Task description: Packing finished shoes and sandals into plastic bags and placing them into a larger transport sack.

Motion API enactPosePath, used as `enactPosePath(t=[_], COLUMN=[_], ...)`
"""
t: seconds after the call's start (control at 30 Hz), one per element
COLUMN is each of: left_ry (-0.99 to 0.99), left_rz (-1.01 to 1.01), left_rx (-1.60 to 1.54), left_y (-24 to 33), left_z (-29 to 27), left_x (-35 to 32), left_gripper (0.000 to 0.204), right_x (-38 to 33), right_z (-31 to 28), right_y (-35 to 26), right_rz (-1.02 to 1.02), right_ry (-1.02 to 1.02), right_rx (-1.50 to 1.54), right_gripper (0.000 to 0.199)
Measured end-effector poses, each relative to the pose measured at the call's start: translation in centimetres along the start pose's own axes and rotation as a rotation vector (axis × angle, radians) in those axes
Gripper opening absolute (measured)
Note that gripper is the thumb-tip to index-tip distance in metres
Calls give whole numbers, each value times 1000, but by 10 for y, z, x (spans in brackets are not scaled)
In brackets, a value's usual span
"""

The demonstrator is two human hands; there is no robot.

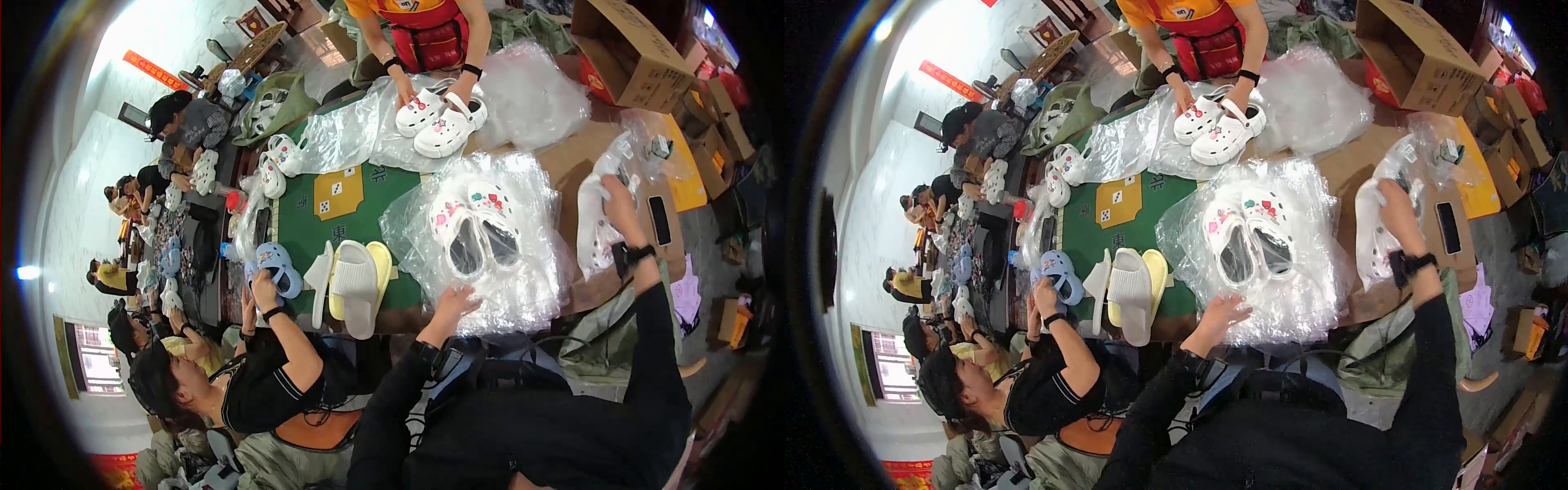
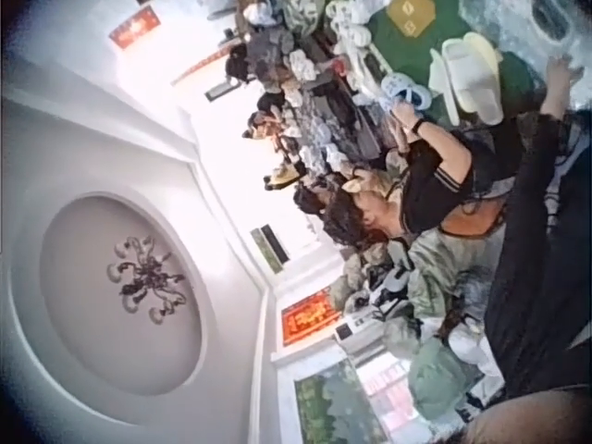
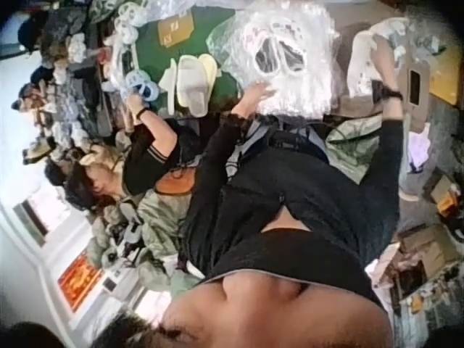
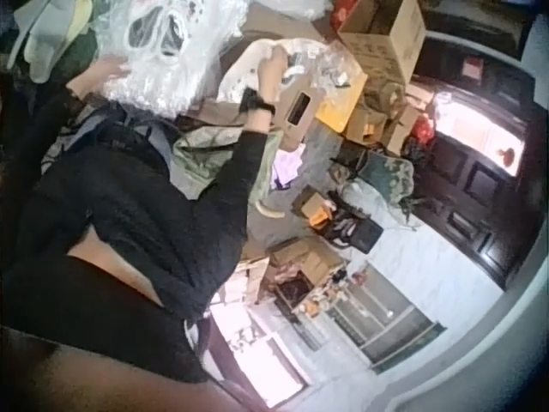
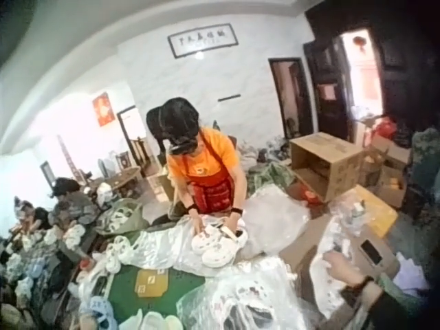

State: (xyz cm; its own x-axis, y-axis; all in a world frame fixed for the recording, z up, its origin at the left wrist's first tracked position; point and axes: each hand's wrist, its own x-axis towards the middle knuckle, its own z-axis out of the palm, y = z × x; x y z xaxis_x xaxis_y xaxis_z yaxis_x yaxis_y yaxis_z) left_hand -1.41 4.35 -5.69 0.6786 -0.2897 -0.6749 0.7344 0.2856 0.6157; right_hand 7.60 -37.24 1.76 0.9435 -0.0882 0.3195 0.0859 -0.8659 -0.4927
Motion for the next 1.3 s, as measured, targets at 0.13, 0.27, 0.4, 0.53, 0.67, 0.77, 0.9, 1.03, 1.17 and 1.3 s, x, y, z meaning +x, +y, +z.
enactPosePath(t=[0.13,0.27,0.4,0.53,0.67,0.77,0.9,1.03,1.17,1.3], left_ry=[14,-92,-260,-398,-530,-586,-584,-612,-626,-652], left_rz=[125,433,442,475,488,363,271,234,169,185], left_rx=[119,351,324,599,797,673,268,-79,-174,-189], left_y=[14,51,101,116,125,131,114,97,84,72], left_z=[26,48,92,120,127,120,116,122,125,120], left_x=[3,17,-2,-29,-40,-39,-32,-22,-18,-14], left_gripper=[37,26,25,23,21,19,19,20,21,27], right_x=[-32,-15,13,26,36,33,-1,-50,-79,-96], right_z=[-63,-103,-118,-120,-123,-116,-101,-70,-58,-62], right_y=[33,41,16,-29,-55,-93,-103,-84,-89,-109], right_rz=[7,87,-24,-102,-45,-210,-209,-63,66,117], right_ry=[36,219,306,324,483,485,278,18,-32,-219], right_rx=[89,250,244,397,521,455,428,539,664,703], right_gripper=[36,21,19,17,14,17,18,19,22,24])
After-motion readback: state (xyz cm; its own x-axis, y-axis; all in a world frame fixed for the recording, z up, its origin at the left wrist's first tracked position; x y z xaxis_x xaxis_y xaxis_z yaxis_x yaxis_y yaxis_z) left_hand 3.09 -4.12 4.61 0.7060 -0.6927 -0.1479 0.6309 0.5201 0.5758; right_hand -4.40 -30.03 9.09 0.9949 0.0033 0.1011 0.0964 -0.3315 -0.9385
